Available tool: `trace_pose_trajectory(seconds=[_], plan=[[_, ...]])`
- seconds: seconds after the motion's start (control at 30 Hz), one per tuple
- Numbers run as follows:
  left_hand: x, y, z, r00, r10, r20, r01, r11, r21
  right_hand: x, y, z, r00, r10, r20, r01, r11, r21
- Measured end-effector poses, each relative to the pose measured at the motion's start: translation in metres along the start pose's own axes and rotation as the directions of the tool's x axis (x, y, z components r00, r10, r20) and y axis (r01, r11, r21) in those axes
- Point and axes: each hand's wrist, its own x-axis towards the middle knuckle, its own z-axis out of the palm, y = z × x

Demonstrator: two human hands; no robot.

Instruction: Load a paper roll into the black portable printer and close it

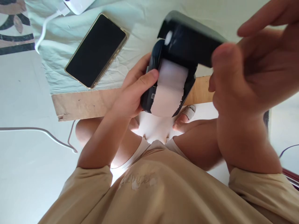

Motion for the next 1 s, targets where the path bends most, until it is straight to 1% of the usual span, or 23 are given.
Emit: trace_pose_trajectory(seconds=[0.03, 0.07, 0.1, 0.13, 0.17, 0.23, 0.3, 0.33, 0.37, 0.4, 0.43, 0.5, 0.57, 0.7, 0.73, 0.8, 0.87, 0.9, 0.97, 1.0], plan=[[0.0, -0.001, 0.0, 1.0, 0.022, -0.015, -0.022, 1.0, 0.013, 0.001, 0.0, 0.001, 0.995, -0.001, -0.103, 0.003, 1.0, 0.021], [0.0, -0.002, 0.0, 0.999, 0.04, -0.031, -0.039, 0.999, 0.028, 0.002, 0.0, 0.002, 0.978, 0.002, -0.207, 0.007, 0.999, 0.042], [0.0, -0.003, 0.0, 0.998, 0.05, -0.042, -0.048, 0.998, 0.041, 0.003, 0.0, 0.003, 0.959, 0.006, -0.282, 0.011, 0.998, 0.058], [0.0, -0.003, 0.0, 0.998, 0.049, -0.038, -0.047, 0.998, 0.053, 0.004, 0.001, 0.003, 0.953, 0.014, -0.304, 0.007, 0.998, 0.067], [0.0, -0.003, -0.001, 0.999, 0.041, -0.02, -0.04, 0.997, 0.064, 0.004, 0.003, 0.003, 0.954, 0.01, -0.3, 0.006, 0.999, 0.052], [0.001, -0.002, -0.003, 0.999, 0.027, 0.021, -0.028, 0.996, 0.08, 0.002, 0.005, 0.0, 0.975, -0.059, -0.214, 0.046, 0.997, -0.066], [0.002, -0.003, -0.007, 0.998, 0.032, 0.059, -0.037, 0.995, 0.096, -0.001, 0.006, -0.002, 0.988, -0.151, -0.044, 0.135, 0.958, -0.253], [0.003, -0.004, -0.009, 0.997, 0.029, 0.07, -0.036, 0.993, 0.111, -0.002, 0.005, -0.003, 0.985, -0.16, 0.062, 0.172, 0.927, -0.335], [0.004, -0.004, -0.012, 0.996, 0.034, 0.08, -0.044, 0.991, 0.125, -0.003, 0.003, -0.002, 0.978, -0.135, 0.159, 0.189, 0.895, -0.403], [0.005, -0.005, -0.014, 0.994, 0.046, 0.101, -0.06, 0.989, 0.138, -0.003, 0.0, -0.002, 0.967, -0.075, 0.242, 0.183, 0.867, -0.463], [0.006, -0.006, -0.016, 0.991, 0.055, 0.123, -0.074, 0.986, 0.151, -0.004, -0.003, -0.001, 0.956, -0.01, 0.292, 0.167, 0.84, -0.516], [0.007, -0.008, -0.019, 0.987, 0.071, 0.144, -0.095, 0.982, 0.163, -0.003, -0.008, 0.0, 0.933, 0.089, 0.349, 0.145, 0.794, -0.591], [0.006, -0.009, -0.019, 0.988, 0.071, 0.137, -0.094, 0.981, 0.171, -0.002, -0.012, 0.0, 0.91, 0.136, 0.391, 0.154, 0.765, -0.625], [0.002, -0.009, -0.011, 0.994, 0.069, 0.082, -0.082, 0.982, 0.167, -0.002, -0.01, -0.003, 0.879, 0.196, 0.435, 0.137, 0.77, -0.623], [0.0, -0.009, -0.008, 0.995, 0.074, 0.067, -0.084, 0.983, 0.163, -0.002, -0.008, -0.004, 0.876, 0.204, 0.437, 0.127, 0.778, -0.616], [-0.002, -0.008, -0.004, 0.997, 0.058, 0.041, -0.064, 0.985, 0.161, -0.002, -0.005, -0.006, 0.89, 0.17, 0.422, 0.112, 0.817, -0.566], [-0.004, -0.007, -0.003, 0.999, 0.036, 0.027, -0.04, 0.987, 0.157, -0.002, -0.004, -0.008, 0.907, 0.1, 0.408, 0.107, 0.885, -0.454], [-0.004, -0.006, -0.004, 0.999, 0.027, 0.022, -0.03, 0.988, 0.152, -0.002, -0.004, -0.01, 0.912, 0.086, 0.401, 0.081, 0.921, -0.382], [-0.004, -0.004, -0.006, 0.999, -0.001, 0.034, -0.004, 0.989, 0.147, -0.002, -0.004, -0.016, 0.908, 0.101, 0.406, -0.015, 0.978, -0.21], [-0.003, -0.002, -0.007, 0.999, -0.013, 0.037, 0.008, 0.991, 0.133, -0.001, -0.003, -0.019, 0.914, 0.105, 0.391, -0.056, 0.989, -0.134]])
